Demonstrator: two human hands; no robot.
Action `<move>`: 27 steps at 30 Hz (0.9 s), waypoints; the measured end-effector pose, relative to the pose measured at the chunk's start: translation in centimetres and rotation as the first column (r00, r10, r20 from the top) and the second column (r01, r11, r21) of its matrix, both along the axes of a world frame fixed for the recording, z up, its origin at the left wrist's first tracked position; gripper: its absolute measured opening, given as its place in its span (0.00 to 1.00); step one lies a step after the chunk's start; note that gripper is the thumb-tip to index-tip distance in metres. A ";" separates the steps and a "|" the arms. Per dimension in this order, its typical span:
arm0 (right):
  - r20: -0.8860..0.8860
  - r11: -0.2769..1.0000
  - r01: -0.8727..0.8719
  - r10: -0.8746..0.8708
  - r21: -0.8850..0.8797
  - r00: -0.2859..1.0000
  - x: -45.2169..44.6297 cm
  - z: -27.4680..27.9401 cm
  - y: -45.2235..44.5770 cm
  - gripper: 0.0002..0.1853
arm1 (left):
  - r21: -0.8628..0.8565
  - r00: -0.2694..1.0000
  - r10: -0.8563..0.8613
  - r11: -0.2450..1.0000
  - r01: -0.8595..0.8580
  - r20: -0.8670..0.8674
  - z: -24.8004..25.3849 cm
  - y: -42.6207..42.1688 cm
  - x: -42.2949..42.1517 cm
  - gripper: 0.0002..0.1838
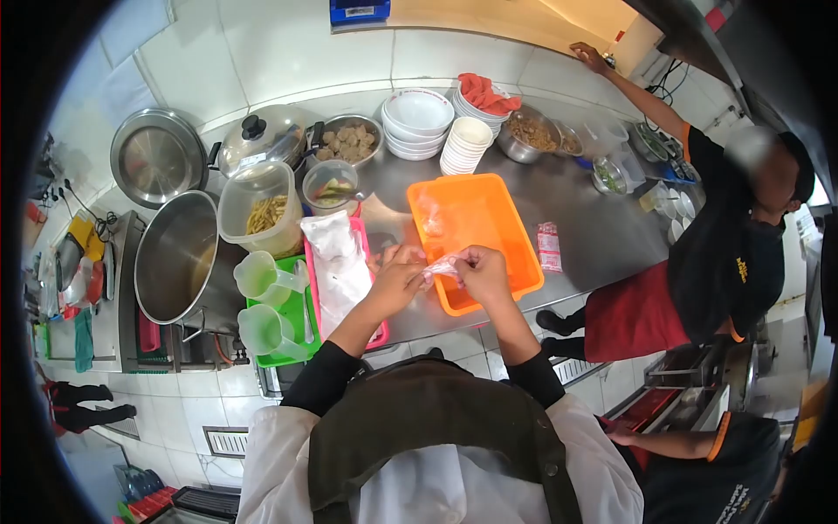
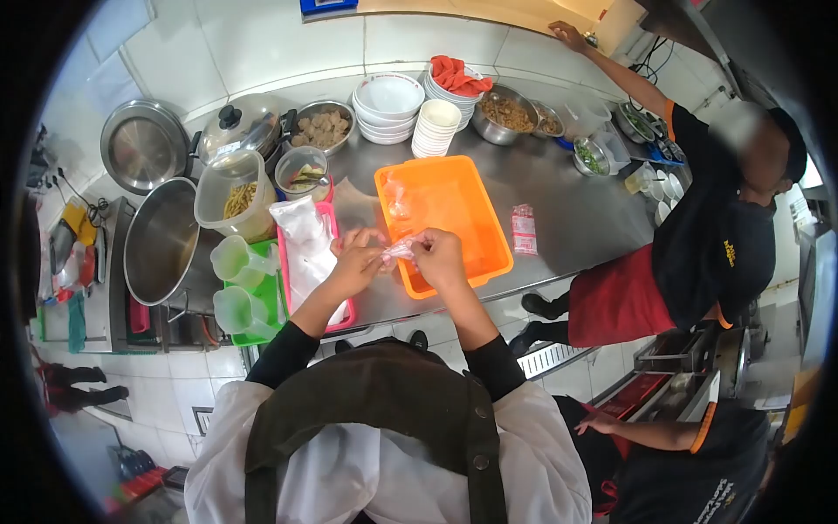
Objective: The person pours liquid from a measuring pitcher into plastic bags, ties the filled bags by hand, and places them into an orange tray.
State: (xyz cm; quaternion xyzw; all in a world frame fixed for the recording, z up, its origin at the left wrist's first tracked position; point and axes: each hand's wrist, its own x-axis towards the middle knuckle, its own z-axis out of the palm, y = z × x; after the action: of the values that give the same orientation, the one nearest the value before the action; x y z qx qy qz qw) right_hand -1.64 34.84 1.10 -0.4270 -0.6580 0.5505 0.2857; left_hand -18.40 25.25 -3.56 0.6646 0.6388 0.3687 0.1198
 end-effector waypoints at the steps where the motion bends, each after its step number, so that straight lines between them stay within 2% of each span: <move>1: 0.020 1.000 -0.014 0.014 -0.004 1.000 0.3 0.2 0.5 0.03 | -0.030 1.000 0.024 0.999 -0.024 -0.006 0.2 0.2 0.5 0.05; 4: 0.056 0.979 -0.103 0.095 0.176 0.994 1.1 -0.6 2.0 0.04 | 0.045 0.996 0.025 0.999 -0.029 0.088 -1.5 1.6 1.0 0.07; 7: 0.070 0.959 -0.200 0.190 0.202 0.979 1.9 3.0 2.1 0.13 | 0.043 0.958 -0.068 0.997 0.058 0.278 -2.3 2.5 1.2 0.08; 8: 0.174 0.824 -0.262 0.201 0.502 0.964 1.8 5.8 1.4 0.18 | 0.017 0.963 -0.074 0.997 0.072 0.260 -2.0 2.7 1.0 0.07; 9: 0.271 0.598 -0.321 0.175 0.734 0.946 1.7 9.1 0.1 0.24 | -0.015 0.966 -0.078 0.996 0.084 0.245 -1.9 2.6 1.0 0.07; 11: 0.445 0.248 -0.459 0.112 0.853 0.888 1.6 9.5 -1.5 0.33 | -0.090 0.965 -0.045 0.993 0.070 0.260 -1.4 1.7 1.4 0.06; 13: 0.614 0.114 -0.618 0.068 0.778 0.786 1.0 6.5 -2.2 0.41 | -0.152 0.953 0.021 0.988 0.027 0.301 0.6 1.1 2.0 0.06; 16: 0.828 0.317 -0.840 0.218 0.441 0.517 0.2 3.2 -1.5 0.36 | -0.143 0.986 -0.033 0.988 0.057 0.162 1.9 0.3 1.0 0.07; 19: 0.859 0.513 -0.856 0.411 0.059 0.305 -0.6 5.5 -2.3 0.27 | -0.136 0.986 -0.162 0.979 0.154 -0.044 4.2 -2.1 0.5 0.07; 21: 0.577 0.505 -0.786 0.543 0.356 0.610 0.0 2.0 -1.1 0.22 | -0.038 0.989 -0.114 0.993 0.111 -0.092 3.6 -2.6 0.7 0.07; 22: 0.384 0.520 -0.702 0.594 0.487 0.707 0.1 0.8 -0.5 0.20 | 0.014 0.989 -0.091 0.996 0.093 -0.117 3.4 -2.8 0.7 0.07; 23: 0.288 0.710 -0.689 0.636 0.143 0.716 -0.2 1.7 -0.2 0.20 | 0.023 0.989 -0.058 0.998 0.061 -0.133 3.4 -3.0 0.6 0.06; 24: 0.186 0.765 -0.599 0.641 -0.236 0.745 -0.7 3.2 0.3 0.20 | 0.032 0.989 -0.025 0.999 0.030 -0.148 3.4 -3.2 0.5 0.06; 26: 0.138 0.701 -0.429 0.596 -0.570 0.791 -1.3 4.0 0.2 0.17 | 0.044 0.983 0.038 0.999 -0.031 -0.177 3.2 -3.6 0.8 0.05; 27: 0.179 0.728 -0.412 0.583 -0.548 0.793 -1.5 4.0 -0.1 0.15 | 0.048 0.979 0.068 0.997 -0.060 -0.194 3.2 -3.7 1.1 0.05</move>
State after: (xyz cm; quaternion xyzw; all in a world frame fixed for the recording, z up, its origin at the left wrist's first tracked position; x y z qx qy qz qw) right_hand -3.15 34.76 5.10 -0.3767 -0.6295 0.6708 -0.1084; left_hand -17.33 21.59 -0.34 0.6792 0.6605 0.3186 0.0304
